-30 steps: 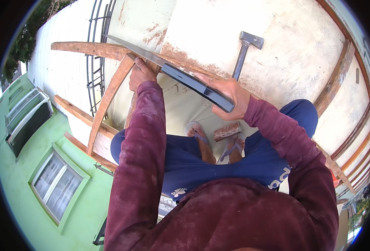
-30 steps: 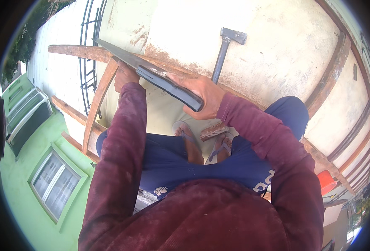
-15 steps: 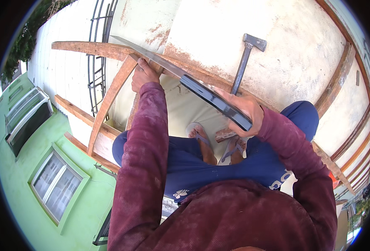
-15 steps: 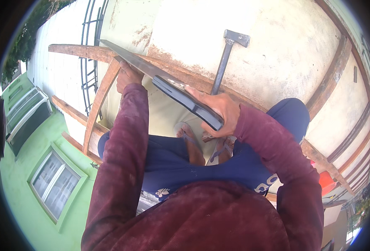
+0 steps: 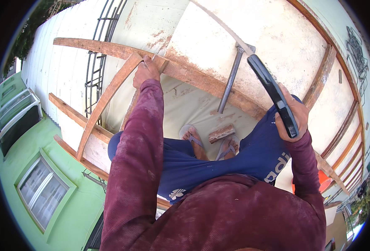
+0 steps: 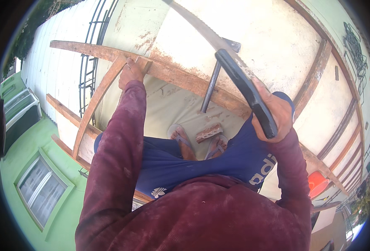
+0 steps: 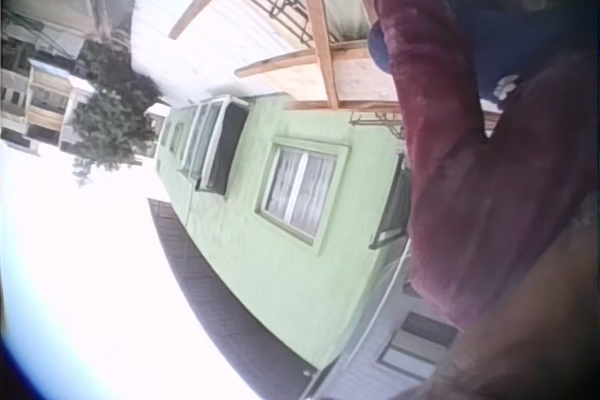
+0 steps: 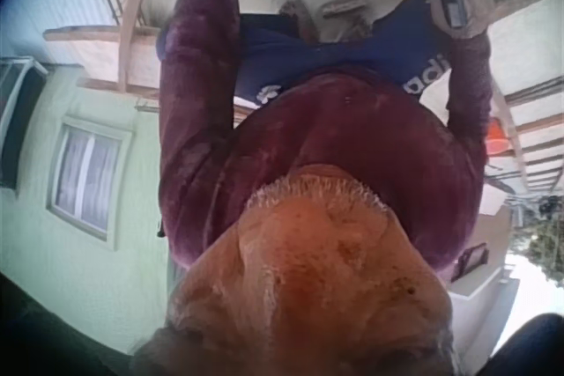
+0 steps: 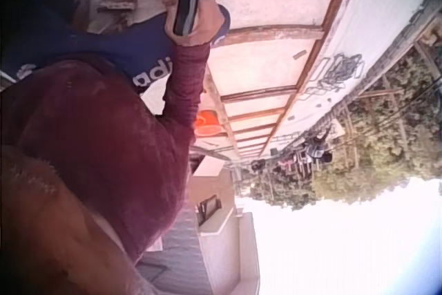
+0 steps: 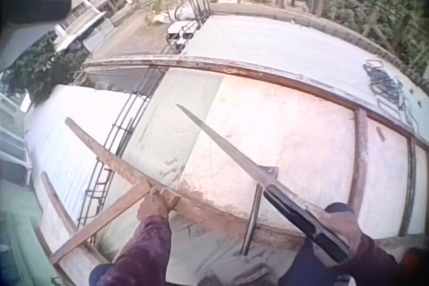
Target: The person assembles a wooden roof frame on a rooftop. They use a hand saw to cut wooden planks, then hammer nails to secure the pieces together. The person moves along the structure to attach multiple planks.
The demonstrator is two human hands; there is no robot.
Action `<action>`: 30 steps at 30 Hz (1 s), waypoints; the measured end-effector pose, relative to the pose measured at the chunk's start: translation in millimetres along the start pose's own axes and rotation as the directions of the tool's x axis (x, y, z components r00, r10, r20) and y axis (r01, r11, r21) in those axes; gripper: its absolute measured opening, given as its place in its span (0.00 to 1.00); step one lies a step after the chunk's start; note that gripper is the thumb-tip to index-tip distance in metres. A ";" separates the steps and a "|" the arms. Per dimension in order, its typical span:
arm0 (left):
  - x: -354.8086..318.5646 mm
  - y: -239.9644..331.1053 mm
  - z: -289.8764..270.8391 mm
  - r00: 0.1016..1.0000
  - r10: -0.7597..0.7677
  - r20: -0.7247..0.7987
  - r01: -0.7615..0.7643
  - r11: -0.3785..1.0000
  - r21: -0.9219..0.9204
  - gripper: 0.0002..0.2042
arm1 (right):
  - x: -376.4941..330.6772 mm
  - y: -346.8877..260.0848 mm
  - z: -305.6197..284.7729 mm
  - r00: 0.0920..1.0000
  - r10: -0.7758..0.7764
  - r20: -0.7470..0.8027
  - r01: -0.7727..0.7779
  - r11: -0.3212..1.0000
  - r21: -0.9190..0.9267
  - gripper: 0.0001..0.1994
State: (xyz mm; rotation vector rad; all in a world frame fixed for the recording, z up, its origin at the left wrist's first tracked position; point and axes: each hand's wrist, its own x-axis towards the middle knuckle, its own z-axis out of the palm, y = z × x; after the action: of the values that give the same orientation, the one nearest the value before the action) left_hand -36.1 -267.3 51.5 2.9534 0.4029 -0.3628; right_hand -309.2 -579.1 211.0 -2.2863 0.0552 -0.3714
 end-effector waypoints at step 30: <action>20.5 -208.5 -44.1 0.379 -0.100 0.920 0.733 0.640 -0.232 0.55 | -253.9 133.2 -14.9 0.797 0.563 0.219 -0.301 0.685 -0.664 0.42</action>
State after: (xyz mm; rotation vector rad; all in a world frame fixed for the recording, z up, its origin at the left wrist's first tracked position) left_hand -65.6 -55.8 67.1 1.5954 0.9470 -1.3744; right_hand -545.7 -640.2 60.1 -2.8154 0.5894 0.4693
